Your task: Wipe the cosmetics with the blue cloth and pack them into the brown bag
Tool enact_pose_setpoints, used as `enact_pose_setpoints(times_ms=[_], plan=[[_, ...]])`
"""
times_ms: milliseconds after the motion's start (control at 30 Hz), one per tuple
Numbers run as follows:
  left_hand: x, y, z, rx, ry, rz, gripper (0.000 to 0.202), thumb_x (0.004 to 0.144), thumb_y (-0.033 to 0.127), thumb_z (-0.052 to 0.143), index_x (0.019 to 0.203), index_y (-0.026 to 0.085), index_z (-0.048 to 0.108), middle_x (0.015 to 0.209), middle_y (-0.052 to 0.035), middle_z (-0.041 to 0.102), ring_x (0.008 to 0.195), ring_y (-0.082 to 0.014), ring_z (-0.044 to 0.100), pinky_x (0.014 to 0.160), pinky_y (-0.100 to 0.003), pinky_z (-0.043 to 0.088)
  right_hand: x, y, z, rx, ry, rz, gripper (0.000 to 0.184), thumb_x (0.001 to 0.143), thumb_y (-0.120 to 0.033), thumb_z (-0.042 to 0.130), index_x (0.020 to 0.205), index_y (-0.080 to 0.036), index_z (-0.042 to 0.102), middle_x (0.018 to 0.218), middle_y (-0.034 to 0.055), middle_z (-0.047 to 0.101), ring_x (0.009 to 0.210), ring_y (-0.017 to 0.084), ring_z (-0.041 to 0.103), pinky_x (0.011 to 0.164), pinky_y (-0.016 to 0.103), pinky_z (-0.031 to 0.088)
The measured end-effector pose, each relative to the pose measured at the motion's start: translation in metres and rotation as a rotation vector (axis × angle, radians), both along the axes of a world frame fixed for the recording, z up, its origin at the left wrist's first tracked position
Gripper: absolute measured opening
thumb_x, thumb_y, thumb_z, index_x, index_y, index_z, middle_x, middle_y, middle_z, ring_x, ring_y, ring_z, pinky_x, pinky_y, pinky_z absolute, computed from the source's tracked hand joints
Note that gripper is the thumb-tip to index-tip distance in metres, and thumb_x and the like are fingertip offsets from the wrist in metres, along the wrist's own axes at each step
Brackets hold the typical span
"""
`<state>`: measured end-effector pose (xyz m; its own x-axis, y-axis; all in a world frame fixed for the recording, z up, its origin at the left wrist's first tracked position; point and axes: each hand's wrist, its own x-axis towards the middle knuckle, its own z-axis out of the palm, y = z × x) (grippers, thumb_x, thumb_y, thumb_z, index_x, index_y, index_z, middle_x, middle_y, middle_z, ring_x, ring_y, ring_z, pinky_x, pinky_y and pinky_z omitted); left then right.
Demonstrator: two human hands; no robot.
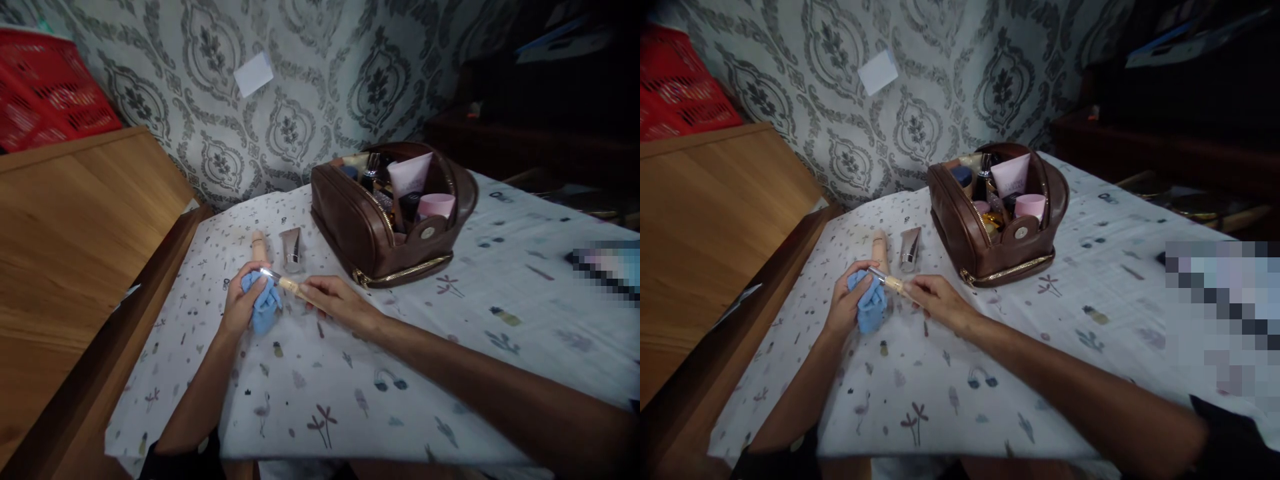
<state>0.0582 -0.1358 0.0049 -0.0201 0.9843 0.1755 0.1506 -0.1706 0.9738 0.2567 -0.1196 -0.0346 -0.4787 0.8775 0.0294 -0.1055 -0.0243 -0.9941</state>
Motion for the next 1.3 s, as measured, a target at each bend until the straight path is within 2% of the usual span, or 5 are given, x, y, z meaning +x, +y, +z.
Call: enact_pose_setpoints(times_ms=[133,233,367,933,1300], plan=[[0.001,-0.001,0.001,0.004,0.026,-0.002,0.039,0.077,0.047,0.073,0.103,0.020,0.064,0.065,0.0047,0.056,0.053,-0.0101,0.052,0.050,-0.020,0.044,0.000,-0.002,0.001,-0.042,-0.030,0.020,0.052,0.089,-0.066,0.046,0.082,-0.017,0.064,0.054,-0.0018,0.053,0.043,0.010,0.040,0.044,0.025,0.030],[0.002,-0.001,0.002,-0.002,0.000,-0.006,0.039,0.077,0.047,0.074,0.102,0.019,0.064,0.064,0.0044,0.057,0.052,-0.0104,0.054,0.049,-0.020,0.043,-0.001,-0.002,0.000,-0.022,-0.010,-0.016,0.047,0.078,-0.059,0.067,0.104,-0.021,0.059,0.058,-0.0063,0.051,0.046,0.010,0.042,0.044,0.023,0.029],[0.002,-0.001,0.003,0.016,-0.027,-0.002,0.040,0.075,0.046,0.076,0.100,0.018,0.064,0.061,0.0050,0.056,0.048,-0.0093,0.051,0.046,-0.019,0.041,-0.001,-0.001,0.000,0.083,0.009,-0.055,0.044,0.065,-0.047,0.081,0.087,-0.020,0.054,0.068,-0.0056,0.052,0.060,0.010,0.047,0.052,0.021,0.034],[0.023,-0.004,-0.015,-0.144,-0.383,-0.098,0.043,0.076,0.047,0.078,0.104,0.016,0.069,0.077,-0.0017,0.069,0.067,-0.0131,0.064,0.063,-0.023,0.052,-0.003,-0.010,0.008,-0.042,0.083,0.094,0.062,0.071,-0.078,0.060,0.071,-0.016,0.058,0.065,-0.0015,0.051,0.059,0.011,0.044,0.054,0.025,0.034],[0.019,-0.010,-0.004,-0.221,-0.357,-0.160,0.035,0.071,0.045,0.080,0.081,0.014,0.068,0.066,-0.0019,0.068,0.056,-0.0121,0.061,0.055,-0.022,0.048,0.001,-0.005,0.008,0.153,-0.025,-0.055,0.042,0.075,-0.057,0.072,0.083,-0.016,0.068,0.075,0.0006,0.059,0.071,0.014,0.053,0.062,0.025,0.041]])
